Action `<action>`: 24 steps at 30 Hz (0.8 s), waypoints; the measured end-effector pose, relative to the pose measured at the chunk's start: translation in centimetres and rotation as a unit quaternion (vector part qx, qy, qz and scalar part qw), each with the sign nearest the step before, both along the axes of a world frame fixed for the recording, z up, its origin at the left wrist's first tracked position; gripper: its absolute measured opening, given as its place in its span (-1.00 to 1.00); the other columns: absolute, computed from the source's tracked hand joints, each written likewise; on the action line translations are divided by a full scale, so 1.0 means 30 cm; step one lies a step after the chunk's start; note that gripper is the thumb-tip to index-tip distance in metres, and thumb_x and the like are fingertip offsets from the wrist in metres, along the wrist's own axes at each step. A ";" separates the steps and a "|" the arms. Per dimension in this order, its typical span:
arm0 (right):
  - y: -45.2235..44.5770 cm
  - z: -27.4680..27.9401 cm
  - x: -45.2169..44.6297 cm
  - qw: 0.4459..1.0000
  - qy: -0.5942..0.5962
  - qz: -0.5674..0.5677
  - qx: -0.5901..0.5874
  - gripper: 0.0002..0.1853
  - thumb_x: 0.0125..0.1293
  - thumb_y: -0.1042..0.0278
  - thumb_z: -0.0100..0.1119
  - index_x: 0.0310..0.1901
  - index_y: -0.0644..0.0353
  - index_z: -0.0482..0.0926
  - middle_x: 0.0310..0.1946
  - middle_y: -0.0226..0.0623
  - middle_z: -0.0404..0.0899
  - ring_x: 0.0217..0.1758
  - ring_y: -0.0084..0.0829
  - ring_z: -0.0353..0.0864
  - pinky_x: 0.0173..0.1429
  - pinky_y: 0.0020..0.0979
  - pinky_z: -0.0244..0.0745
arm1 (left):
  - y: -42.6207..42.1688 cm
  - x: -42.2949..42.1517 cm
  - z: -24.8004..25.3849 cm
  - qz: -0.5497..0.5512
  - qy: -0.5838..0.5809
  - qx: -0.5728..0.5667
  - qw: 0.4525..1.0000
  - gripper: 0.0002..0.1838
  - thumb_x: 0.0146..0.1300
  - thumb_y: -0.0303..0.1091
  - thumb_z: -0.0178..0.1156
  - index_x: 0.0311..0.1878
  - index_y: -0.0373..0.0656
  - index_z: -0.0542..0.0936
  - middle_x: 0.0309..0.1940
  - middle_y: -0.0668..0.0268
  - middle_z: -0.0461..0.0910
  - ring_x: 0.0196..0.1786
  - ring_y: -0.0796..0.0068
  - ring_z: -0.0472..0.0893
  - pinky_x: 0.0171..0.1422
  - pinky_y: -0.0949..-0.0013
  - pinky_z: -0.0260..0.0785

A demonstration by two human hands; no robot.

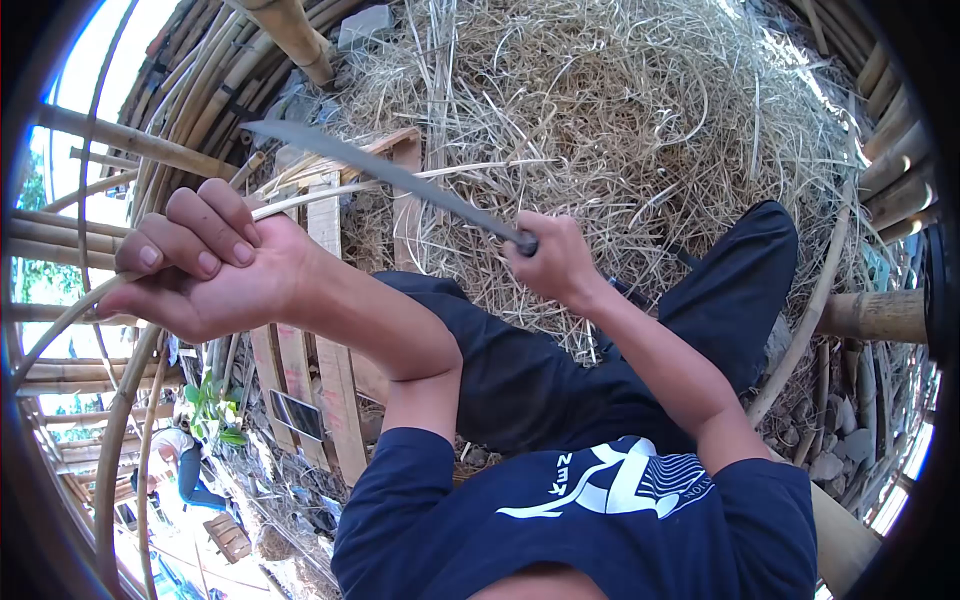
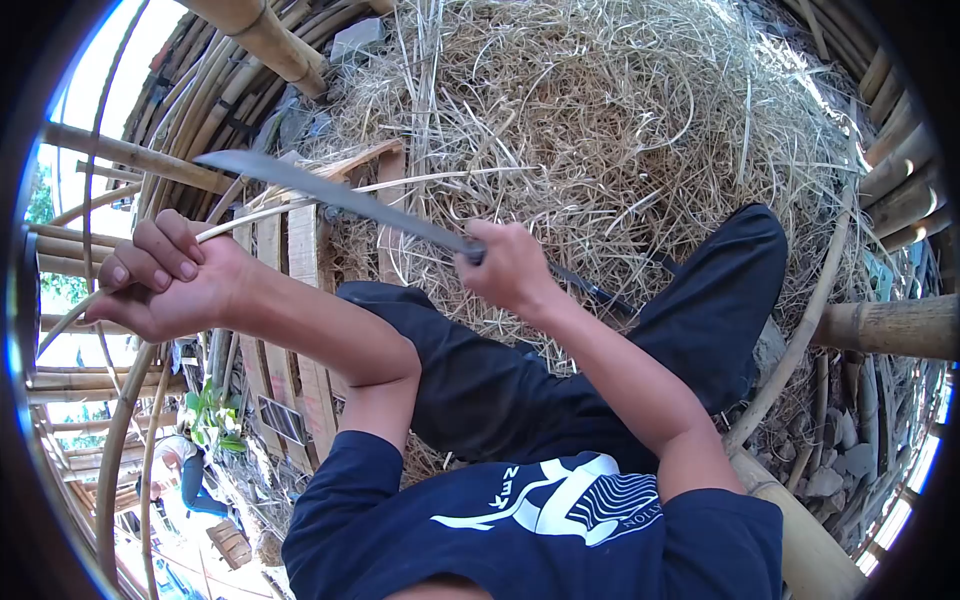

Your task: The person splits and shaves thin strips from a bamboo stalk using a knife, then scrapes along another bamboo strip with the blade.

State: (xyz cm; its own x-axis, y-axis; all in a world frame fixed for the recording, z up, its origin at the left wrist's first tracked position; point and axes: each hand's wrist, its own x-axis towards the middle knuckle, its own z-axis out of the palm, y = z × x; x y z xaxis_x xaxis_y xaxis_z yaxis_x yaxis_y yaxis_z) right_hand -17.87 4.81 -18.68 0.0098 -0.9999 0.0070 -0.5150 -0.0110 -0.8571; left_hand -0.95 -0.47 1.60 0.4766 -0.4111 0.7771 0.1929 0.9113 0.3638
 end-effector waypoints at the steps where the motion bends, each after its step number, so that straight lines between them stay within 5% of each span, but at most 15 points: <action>1: -0.010 -0.080 -0.028 1.000 0.006 -0.018 0.021 -0.80 0.08 0.29 0.17 -0.42 0.27 0.59 -0.52 0.09 0.59 -0.36 0.08 0.62 -0.18 -0.07 0.54 | -0.008 0.012 -0.002 0.001 0.001 -0.002 1.000 -0.39 0.49 0.15 -0.31 -0.62 -0.02 0.36 -0.83 0.55 0.03 -0.82 0.72 -0.07 -0.72 0.57 -0.24; 3: -0.051 -0.282 -0.098 0.970 0.057 -0.117 0.207 -0.75 0.08 0.28 0.19 -0.42 0.36 0.59 -0.43 0.12 0.62 -0.27 0.06 0.65 -0.11 -0.07 0.55 | -0.031 0.051 -0.015 -0.002 -0.019 -0.017 1.000 -0.37 0.48 0.17 -0.33 -0.57 -0.03 0.44 -0.85 0.54 0.07 -0.84 0.72 -0.07 -0.78 0.57 -0.27; 7: -0.024 -0.246 -0.135 0.959 0.120 -0.108 0.232 -0.68 0.05 0.24 0.19 -0.31 0.37 0.63 -0.37 0.15 0.64 -0.21 0.05 0.66 -0.04 -0.13 0.54 | -0.031 0.056 -0.016 -0.024 0.006 -0.008 1.000 -0.37 0.49 0.16 -0.34 -0.58 -0.02 0.44 -0.85 0.55 0.07 -0.84 0.73 -0.08 -0.78 0.57 -0.28; 11: -0.034 -0.116 -0.079 0.967 0.058 -0.120 0.216 -0.72 0.08 0.28 0.17 -0.38 0.41 0.60 -0.40 0.14 0.63 -0.26 0.05 0.66 -0.11 -0.12 0.55 | -0.019 0.018 -0.009 0.017 0.006 -0.007 1.000 -0.40 0.49 0.15 -0.33 -0.58 -0.01 0.37 -0.83 0.56 0.02 -0.80 0.73 -0.10 -0.71 0.59 -0.26; 16: -0.005 -0.017 -0.026 1.000 -0.019 -0.014 0.013 -0.77 0.08 0.30 0.15 -0.45 0.34 0.59 -0.56 0.11 0.57 -0.41 0.01 0.63 -0.25 -0.12 0.52 | -0.026 0.028 -0.007 0.012 -0.010 -0.005 1.000 -0.42 0.49 0.15 -0.32 -0.55 -0.02 0.38 -0.83 0.57 0.02 -0.81 0.73 -0.10 -0.71 0.59 -0.28; 19: -0.007 -0.155 -0.071 0.998 0.048 -0.020 0.033 -0.78 0.06 0.32 0.15 -0.43 0.35 0.59 -0.52 0.10 0.60 -0.41 -0.01 0.64 -0.25 -0.12 0.52 | -0.025 0.035 -0.008 -0.016 -0.014 -0.016 1.000 -0.43 0.49 0.15 -0.30 -0.54 -0.02 0.38 -0.84 0.57 0.03 -0.81 0.73 -0.09 -0.71 0.59 -0.28; 22: 0.016 -0.398 -0.156 0.972 0.017 -0.118 0.201 -0.76 0.04 0.33 0.15 -0.37 0.38 0.61 -0.43 0.13 0.62 -0.33 0.01 0.66 -0.19 -0.12 0.54 | -0.019 0.044 -0.013 -0.012 -0.012 -0.012 1.000 -0.40 0.48 0.17 -0.33 -0.56 -0.01 0.37 -0.83 0.55 0.05 -0.81 0.72 -0.11 -0.78 0.59 -0.28; 24: 0.010 -0.419 -0.192 0.954 0.128 -0.133 0.236 -0.58 0.04 0.26 0.19 -0.15 0.45 0.60 -0.22 0.22 0.61 -0.05 0.06 0.62 0.09 -0.15 0.50 | -0.020 0.039 -0.013 -0.018 -0.005 0.003 1.000 -0.41 0.48 0.17 -0.34 -0.57 0.01 0.34 -0.83 0.56 0.04 -0.81 0.72 -0.12 -0.78 0.60 -0.28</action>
State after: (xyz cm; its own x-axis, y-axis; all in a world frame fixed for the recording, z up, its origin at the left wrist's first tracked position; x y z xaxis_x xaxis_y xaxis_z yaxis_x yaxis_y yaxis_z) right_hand -23.63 5.11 -31.24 -0.3040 -0.8587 -0.4126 -0.6388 0.5050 -0.5804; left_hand 0.22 -1.06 1.22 0.4538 -0.4315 0.7796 0.2210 0.9021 0.3707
